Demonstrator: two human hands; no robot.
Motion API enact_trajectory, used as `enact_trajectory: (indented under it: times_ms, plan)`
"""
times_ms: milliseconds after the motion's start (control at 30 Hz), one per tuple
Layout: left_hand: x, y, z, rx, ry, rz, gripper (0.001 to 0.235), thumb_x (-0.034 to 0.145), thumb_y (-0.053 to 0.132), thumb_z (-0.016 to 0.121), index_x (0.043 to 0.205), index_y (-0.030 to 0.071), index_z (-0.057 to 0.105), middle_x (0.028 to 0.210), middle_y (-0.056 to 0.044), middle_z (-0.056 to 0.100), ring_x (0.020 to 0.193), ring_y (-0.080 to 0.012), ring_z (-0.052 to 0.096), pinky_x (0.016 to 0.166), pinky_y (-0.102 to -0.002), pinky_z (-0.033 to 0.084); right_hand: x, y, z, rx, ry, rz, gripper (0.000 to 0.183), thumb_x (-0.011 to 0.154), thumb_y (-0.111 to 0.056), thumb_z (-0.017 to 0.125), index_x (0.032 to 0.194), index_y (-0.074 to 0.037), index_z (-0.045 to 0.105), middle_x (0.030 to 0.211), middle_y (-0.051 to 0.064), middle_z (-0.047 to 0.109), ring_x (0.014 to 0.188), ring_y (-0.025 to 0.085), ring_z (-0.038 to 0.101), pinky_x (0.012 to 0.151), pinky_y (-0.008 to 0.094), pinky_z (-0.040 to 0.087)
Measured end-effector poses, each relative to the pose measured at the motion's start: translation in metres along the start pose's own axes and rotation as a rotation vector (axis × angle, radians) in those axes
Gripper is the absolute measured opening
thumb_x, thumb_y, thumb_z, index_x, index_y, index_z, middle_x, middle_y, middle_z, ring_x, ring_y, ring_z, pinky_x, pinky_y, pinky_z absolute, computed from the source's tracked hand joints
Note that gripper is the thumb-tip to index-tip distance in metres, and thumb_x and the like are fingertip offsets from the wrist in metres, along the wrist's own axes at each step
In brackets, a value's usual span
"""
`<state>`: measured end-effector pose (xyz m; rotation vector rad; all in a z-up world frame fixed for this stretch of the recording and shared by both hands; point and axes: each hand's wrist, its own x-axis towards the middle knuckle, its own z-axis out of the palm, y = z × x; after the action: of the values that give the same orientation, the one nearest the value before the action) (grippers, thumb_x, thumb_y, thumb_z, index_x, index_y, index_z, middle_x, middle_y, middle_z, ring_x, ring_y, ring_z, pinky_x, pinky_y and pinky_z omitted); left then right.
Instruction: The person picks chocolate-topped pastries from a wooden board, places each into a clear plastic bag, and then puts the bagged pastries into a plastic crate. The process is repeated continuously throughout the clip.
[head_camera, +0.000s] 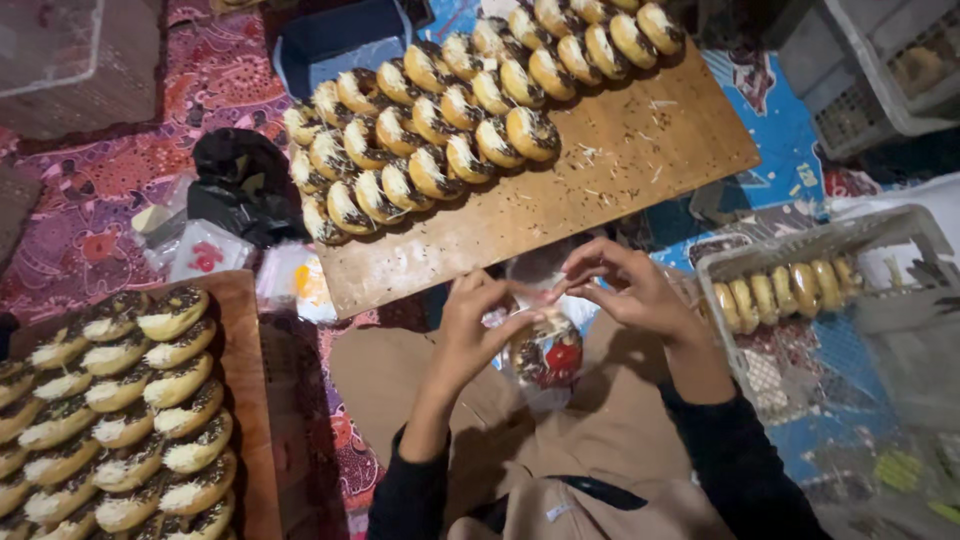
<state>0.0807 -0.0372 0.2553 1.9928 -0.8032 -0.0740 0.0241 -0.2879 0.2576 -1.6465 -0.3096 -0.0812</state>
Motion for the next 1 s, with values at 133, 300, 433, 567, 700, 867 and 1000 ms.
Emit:
enact_trajectory:
  times_ms: [133,300,433,567,700,867,1000]
  plan:
    - [-0.008,0.039,-0.010,-0.094,0.084,-0.037,0.027,0.081,0.011,0.083,0.104,0.006,0.069,0.075,-0.008,0.062,0.064,-0.0221,0.060,0.059,-0.034,0.049,-0.012,-0.018,0.010,0.076,-0.044,-0.005,0.026,0.099,0.000,0.065,0.124,-0.003,0.064,0.107,0.008,0.068,0.098,0.018,0.073,0.086,0.030,0.059]
    - [-0.016,0.056,-0.019,0.120,0.340,0.427,0.022,0.083,-0.007,0.079,0.095,0.001,0.062,0.083,-0.011,0.064,0.071,-0.0280,0.065,0.063,-0.037,0.051,0.014,-0.053,0.024,-0.431,-0.089,-0.361,0.014,0.089,-0.010,0.080,0.103,-0.008,0.078,0.098,0.001,0.074,0.078,0.019,0.061,0.074,0.033,0.048]
    - [-0.023,0.063,-0.021,0.077,0.366,0.284,0.020,0.081,-0.006,0.079,0.094,0.002,0.066,0.084,-0.010,0.066,0.074,-0.0260,0.069,0.065,-0.034,0.054,0.014,-0.051,0.042,-0.578,-0.002,-0.531,0.018,0.081,-0.017,0.082,0.098,-0.012,0.078,0.091,-0.001,0.064,0.077,0.021,0.052,0.070,0.037,0.042]
    - [-0.027,0.071,-0.033,0.098,0.288,0.212,0.018,0.080,-0.003,0.081,0.095,0.003,0.074,0.083,-0.009,0.067,0.072,-0.0240,0.069,0.063,-0.033,0.055,-0.014,0.003,0.065,-1.046,0.106,-0.704,0.029,0.083,-0.018,0.078,0.110,-0.014,0.067,0.101,0.002,0.058,0.092,0.023,0.055,0.080,0.040,0.044]
    - [-0.037,0.065,-0.064,0.128,0.294,0.141,0.030,0.066,-0.007,0.073,0.093,0.003,0.080,0.082,-0.009,0.070,0.068,-0.0216,0.064,0.059,-0.034,0.050,-0.018,0.077,0.032,-1.436,-0.036,-0.705,0.049,0.083,-0.020,0.079,0.125,-0.012,0.054,0.118,0.007,0.056,0.103,0.025,0.057,0.087,0.040,0.046]
    - [-0.039,0.029,-0.073,-0.165,0.464,0.025,0.007,0.092,0.009,0.062,0.092,0.007,0.068,0.107,-0.009,0.064,0.089,-0.0172,0.071,0.074,-0.032,0.060,0.016,0.104,-0.011,-0.912,-0.231,0.171,0.075,0.084,-0.021,0.081,0.145,-0.009,0.039,0.139,0.014,0.053,0.118,0.027,0.060,0.095,0.041,0.050]
    - [-0.025,-0.032,-0.036,-0.124,0.541,-0.467,0.021,0.106,0.019,0.062,0.097,0.001,0.070,0.074,-0.007,0.070,0.069,-0.0137,0.067,0.061,-0.025,0.050,0.031,0.128,0.070,0.192,-0.323,-0.051,0.070,0.085,-0.017,0.079,0.144,-0.007,0.044,0.150,0.014,0.052,0.130,0.024,0.058,0.104,0.039,0.050]
